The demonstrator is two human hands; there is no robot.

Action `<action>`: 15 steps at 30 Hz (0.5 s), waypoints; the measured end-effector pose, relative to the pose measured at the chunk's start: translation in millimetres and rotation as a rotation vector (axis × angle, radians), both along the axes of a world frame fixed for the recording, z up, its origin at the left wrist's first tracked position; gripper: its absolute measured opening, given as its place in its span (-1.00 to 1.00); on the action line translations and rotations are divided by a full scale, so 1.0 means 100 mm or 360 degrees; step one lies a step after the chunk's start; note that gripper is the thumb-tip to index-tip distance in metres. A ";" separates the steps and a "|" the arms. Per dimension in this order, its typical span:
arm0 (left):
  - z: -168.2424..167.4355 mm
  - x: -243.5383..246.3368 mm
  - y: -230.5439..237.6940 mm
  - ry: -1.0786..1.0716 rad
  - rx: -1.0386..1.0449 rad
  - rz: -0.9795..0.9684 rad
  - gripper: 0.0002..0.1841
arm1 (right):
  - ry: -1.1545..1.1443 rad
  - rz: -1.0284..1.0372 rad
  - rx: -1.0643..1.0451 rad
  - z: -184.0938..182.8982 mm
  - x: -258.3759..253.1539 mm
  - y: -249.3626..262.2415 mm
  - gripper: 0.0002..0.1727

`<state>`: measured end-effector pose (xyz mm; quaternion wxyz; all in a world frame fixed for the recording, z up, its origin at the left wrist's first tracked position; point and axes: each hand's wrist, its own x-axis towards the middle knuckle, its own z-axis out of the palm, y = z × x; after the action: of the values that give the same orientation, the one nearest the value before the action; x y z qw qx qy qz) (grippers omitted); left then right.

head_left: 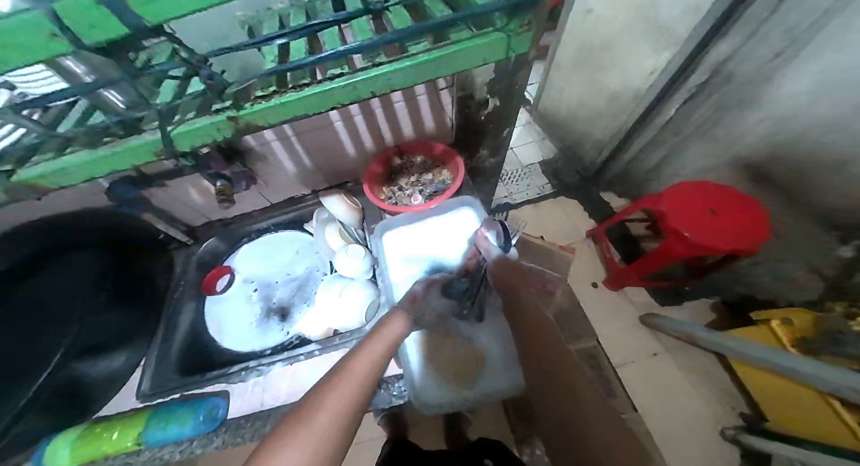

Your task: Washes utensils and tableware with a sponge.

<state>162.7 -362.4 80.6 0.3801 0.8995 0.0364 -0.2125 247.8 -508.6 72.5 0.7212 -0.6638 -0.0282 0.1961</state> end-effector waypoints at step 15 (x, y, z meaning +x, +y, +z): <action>0.17 -0.22 0.35 -0.0132 -0.1123 0.1243 -0.71 | -0.0552 0.1522 -0.1733 0.04 -0.67 -0.07 0.03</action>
<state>140.4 -327.4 97.5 0.7119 0.6438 0.2800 -0.0185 181.0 -515.4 77.0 0.1114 -0.8639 -0.3263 0.3672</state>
